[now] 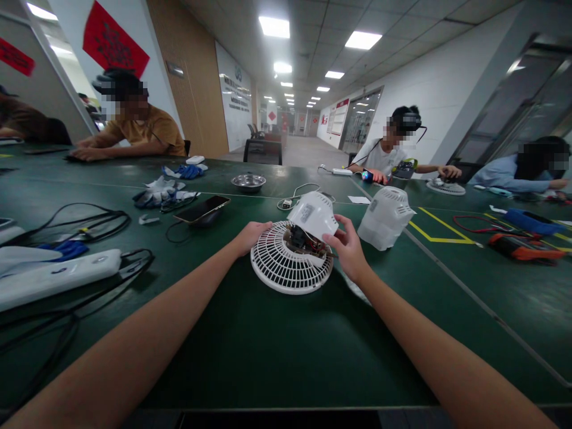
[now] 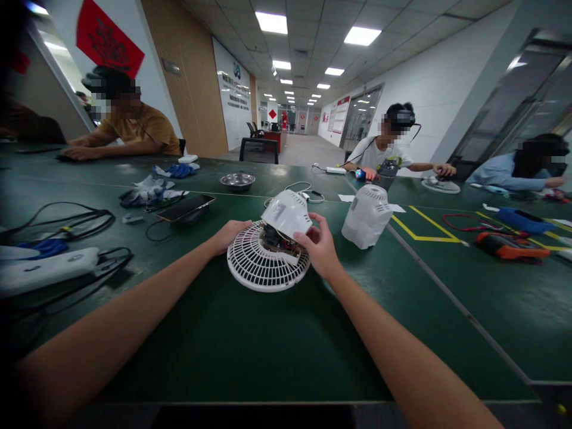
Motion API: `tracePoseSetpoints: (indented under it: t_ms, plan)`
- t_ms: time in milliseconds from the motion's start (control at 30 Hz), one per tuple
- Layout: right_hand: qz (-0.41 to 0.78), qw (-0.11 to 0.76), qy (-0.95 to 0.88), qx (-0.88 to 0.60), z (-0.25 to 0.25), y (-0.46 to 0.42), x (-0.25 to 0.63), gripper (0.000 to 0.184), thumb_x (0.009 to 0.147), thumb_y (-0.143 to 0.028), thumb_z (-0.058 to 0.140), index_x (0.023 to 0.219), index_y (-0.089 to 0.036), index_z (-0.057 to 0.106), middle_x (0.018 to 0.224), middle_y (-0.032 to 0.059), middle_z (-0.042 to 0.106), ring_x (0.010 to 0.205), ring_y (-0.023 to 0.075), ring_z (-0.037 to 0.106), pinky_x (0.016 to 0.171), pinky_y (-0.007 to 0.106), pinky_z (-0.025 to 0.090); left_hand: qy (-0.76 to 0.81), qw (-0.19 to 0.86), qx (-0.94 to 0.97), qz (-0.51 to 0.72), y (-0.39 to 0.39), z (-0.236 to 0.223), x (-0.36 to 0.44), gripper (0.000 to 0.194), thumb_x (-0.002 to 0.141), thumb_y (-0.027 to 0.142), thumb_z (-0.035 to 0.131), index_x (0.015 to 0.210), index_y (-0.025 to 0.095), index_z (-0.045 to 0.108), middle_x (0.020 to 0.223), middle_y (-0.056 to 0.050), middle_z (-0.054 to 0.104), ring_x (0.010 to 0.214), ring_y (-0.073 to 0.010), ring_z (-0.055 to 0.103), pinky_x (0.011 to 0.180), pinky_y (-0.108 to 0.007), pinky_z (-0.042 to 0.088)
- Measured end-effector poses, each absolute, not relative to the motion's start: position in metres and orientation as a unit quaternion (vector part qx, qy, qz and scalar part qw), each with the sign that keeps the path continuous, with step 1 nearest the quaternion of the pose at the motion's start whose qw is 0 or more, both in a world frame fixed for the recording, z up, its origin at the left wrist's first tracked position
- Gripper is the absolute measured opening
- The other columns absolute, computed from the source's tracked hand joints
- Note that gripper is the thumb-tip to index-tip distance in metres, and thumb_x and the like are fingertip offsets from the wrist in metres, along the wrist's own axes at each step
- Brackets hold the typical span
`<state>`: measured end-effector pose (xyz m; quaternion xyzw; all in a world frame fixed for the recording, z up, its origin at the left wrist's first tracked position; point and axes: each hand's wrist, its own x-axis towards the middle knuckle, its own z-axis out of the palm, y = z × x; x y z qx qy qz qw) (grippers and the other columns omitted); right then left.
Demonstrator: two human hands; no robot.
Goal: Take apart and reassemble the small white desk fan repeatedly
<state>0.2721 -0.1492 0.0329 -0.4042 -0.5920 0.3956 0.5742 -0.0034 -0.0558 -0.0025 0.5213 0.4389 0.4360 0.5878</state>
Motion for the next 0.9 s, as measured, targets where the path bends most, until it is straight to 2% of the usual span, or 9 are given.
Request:
tracePoseSetpoints:
  t_ms: [200, 367, 467, 600, 733, 833, 900]
  plan:
    - [0.249, 0.484, -0.731, -0.411, 0.038, -0.156, 0.279, 0.07, 0.075, -0.037, 0.079, 0.136, -0.03, 0.045, 0.109, 0.006, 0.068, 0.103, 0.0291, 0.064, 0.096, 0.051, 0.05, 0.461, 0.545, 0.552, 0.43, -0.052, -0.004, -0.005, 0.028, 0.084, 0.041, 0.071, 0.086, 0.013, 0.076, 0.086, -0.01, 0.078, 0.078, -0.0226, 0.073, 0.077, -0.034, 0.055]
    - [0.233, 0.475, -0.744, -0.408, 0.037, -0.154, 0.281, 0.07, 0.078, -0.033, 0.075, 0.14, -0.029, 0.044, 0.113, 0.0071, 0.068, 0.104, 0.0294, 0.064, 0.098, 0.051, 0.049, 0.481, 0.369, 0.656, 0.449, -0.057, 0.01, -0.006, 0.028, 0.081, 0.03, 0.073, 0.106, 0.02, 0.077, 0.114, -0.009, 0.076, 0.106, -0.0267, 0.069, 0.096, -0.036, 0.05]
    - [0.228, 0.471, -0.747, -0.41, 0.038, -0.154, 0.28, 0.07, 0.078, -0.031, 0.074, 0.141, -0.029, 0.043, 0.114, 0.0073, 0.067, 0.104, 0.03, 0.064, 0.1, 0.053, 0.047, 0.43, 0.294, 0.732, 0.44, -0.066, 0.022, -0.004, 0.028, 0.082, 0.02, 0.067, 0.108, 0.024, 0.078, 0.124, -0.008, 0.072, 0.119, -0.0279, 0.064, 0.104, -0.04, 0.047]
    - [0.196, 0.451, -0.771, -0.405, 0.04, -0.155, 0.278, 0.071, 0.075, -0.028, 0.074, 0.139, -0.027, 0.045, 0.129, 0.0108, 0.062, 0.112, 0.0322, 0.061, 0.102, 0.053, 0.047, 0.363, 0.317, 0.782, 0.396, -0.077, 0.033, 0.006, 0.036, 0.075, 0.005, 0.06, 0.098, 0.024, 0.08, 0.115, -0.006, 0.076, 0.112, -0.0281, 0.067, 0.105, -0.042, 0.048]
    - [0.177, 0.437, -0.78, -0.411, 0.038, -0.153, 0.277, 0.073, 0.075, -0.026, 0.072, 0.142, -0.025, 0.042, 0.14, 0.0136, 0.055, 0.121, 0.0341, 0.057, 0.102, 0.052, 0.048, 0.394, 0.276, 0.785, 0.39, -0.086, 0.034, 0.018, 0.037, 0.077, 0.004, 0.053, 0.096, 0.022, 0.079, 0.112, -0.008, 0.077, 0.11, -0.0311, 0.068, 0.105, -0.045, 0.046]
    - [0.17, 0.429, -0.783, -0.418, 0.036, -0.151, 0.278, 0.078, 0.076, -0.027, 0.072, 0.146, -0.024, 0.038, 0.143, 0.0148, 0.053, 0.124, 0.0349, 0.056, 0.102, 0.054, 0.048, 0.398, 0.251, 0.795, 0.382, -0.094, 0.036, 0.023, 0.038, 0.082, 0.013, 0.053, 0.114, 0.021, 0.073, 0.119, -0.008, 0.074, 0.112, -0.0305, 0.067, 0.104, -0.044, 0.048]
    - [0.173, 0.418, -0.786, -0.423, 0.034, -0.151, 0.278, 0.083, 0.076, -0.03, 0.074, 0.149, -0.024, 0.033, 0.142, 0.0152, 0.054, 0.124, 0.035, 0.057, 0.102, 0.055, 0.048, 0.364, 0.237, 0.82, 0.374, -0.1, 0.037, 0.023, 0.049, 0.083, 0.016, 0.053, 0.131, 0.021, 0.061, 0.127, -0.008, 0.07, 0.118, -0.0292, 0.064, 0.105, -0.045, 0.047]
